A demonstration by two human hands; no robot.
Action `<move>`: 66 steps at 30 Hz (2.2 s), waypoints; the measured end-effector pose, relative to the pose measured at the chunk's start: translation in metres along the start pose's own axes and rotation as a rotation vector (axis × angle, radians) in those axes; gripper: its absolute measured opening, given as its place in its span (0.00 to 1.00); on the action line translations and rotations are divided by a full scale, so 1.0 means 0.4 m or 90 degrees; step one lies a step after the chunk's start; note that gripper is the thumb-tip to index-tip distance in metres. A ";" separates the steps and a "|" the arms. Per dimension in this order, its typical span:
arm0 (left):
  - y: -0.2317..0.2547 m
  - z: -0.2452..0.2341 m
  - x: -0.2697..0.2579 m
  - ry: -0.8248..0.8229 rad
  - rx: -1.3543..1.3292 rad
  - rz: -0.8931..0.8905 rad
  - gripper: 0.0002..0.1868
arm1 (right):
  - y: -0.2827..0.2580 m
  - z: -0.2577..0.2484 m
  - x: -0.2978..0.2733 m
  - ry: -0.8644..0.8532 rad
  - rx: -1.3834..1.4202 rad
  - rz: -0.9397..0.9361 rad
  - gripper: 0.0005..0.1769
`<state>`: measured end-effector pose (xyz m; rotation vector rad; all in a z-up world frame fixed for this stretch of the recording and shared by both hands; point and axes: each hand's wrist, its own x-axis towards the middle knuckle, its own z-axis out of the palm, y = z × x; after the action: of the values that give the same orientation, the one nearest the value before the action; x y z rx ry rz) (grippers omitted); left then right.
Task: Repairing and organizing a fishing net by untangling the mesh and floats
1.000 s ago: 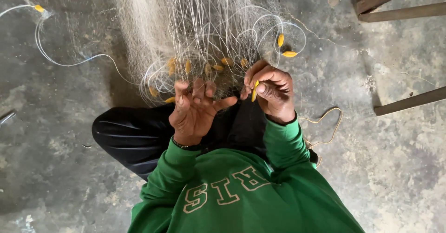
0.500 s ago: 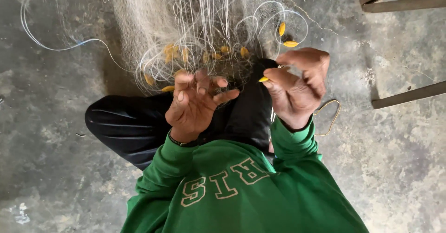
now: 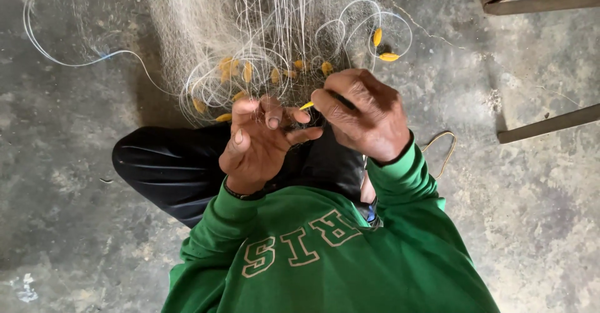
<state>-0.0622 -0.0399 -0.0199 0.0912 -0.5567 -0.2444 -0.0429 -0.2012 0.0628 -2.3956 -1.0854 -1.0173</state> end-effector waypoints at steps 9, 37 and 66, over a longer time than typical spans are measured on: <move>-0.017 -0.020 -0.002 0.006 -0.013 -0.028 0.19 | -0.023 0.030 -0.015 0.156 0.294 0.059 0.03; 0.024 0.021 0.027 -0.001 0.415 0.112 0.22 | -0.062 -0.034 0.021 0.148 0.452 0.138 0.07; 0.012 -0.055 0.009 0.168 0.533 0.197 0.09 | -0.112 0.015 -0.040 0.371 0.723 0.255 0.05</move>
<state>-0.0463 -0.0357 -0.0360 0.8304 -0.3716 0.3144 -0.0809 -0.1767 0.0471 -1.2045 -0.6296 -0.6069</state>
